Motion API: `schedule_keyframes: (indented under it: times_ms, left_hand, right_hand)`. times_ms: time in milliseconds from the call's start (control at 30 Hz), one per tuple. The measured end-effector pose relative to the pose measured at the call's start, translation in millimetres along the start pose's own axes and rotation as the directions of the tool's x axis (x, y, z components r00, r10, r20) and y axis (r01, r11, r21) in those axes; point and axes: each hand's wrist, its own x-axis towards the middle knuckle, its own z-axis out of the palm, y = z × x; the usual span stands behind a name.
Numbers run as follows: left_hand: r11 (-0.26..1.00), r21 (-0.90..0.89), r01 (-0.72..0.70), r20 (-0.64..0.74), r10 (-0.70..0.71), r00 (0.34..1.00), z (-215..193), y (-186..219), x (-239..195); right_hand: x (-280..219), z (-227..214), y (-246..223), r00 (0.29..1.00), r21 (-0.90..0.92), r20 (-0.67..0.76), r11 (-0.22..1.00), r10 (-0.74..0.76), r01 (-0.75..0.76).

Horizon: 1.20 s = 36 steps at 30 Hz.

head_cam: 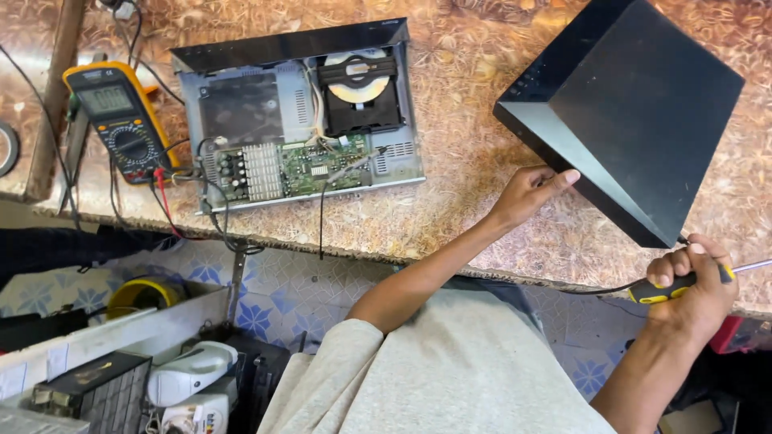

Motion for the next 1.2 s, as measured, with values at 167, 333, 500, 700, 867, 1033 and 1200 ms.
schedule_keyframes:
  times_ms: [167,333,500,700,867,1033,1200]
  left_hand:
    - [0.999,0.017,0.041,0.073,-0.042,0.996,11,-10,0]
    - [0.99,0.008,0.138,0.048,-0.138,0.989,19,-28,2]
    - [0.991,0.021,0.133,0.09,-0.134,0.987,22,-22,-1]
    - [0.977,0.011,0.214,-0.088,-0.212,0.973,18,19,-21]
    - [0.873,0.273,0.404,-0.317,-0.315,0.895,-32,8,-16]
    - [0.696,0.459,0.552,-0.365,-0.418,0.832,-65,58,11]
    - [0.441,0.706,0.554,-0.403,-0.394,0.826,-43,116,48]
  right_hand:
    - [4,-7,-9,0.999,0.017,-0.028,0.999,-0.028,0.028]
    - [8,-6,-15,0.997,0.029,-0.077,1.0,-0.008,0.01]
    - [20,-14,-14,0.998,0.002,-0.065,1.0,-0.023,0.023]
    - [-11,0,-15,0.995,-0.496,0.078,0.868,0.059,-0.012]
    - [-29,23,15,0.909,-0.725,0.326,0.686,0.259,0.065]
    - [-46,71,42,0.726,-0.803,0.507,0.561,0.465,0.202]
    - [-47,110,80,0.497,-0.581,0.79,0.701,0.361,0.415]
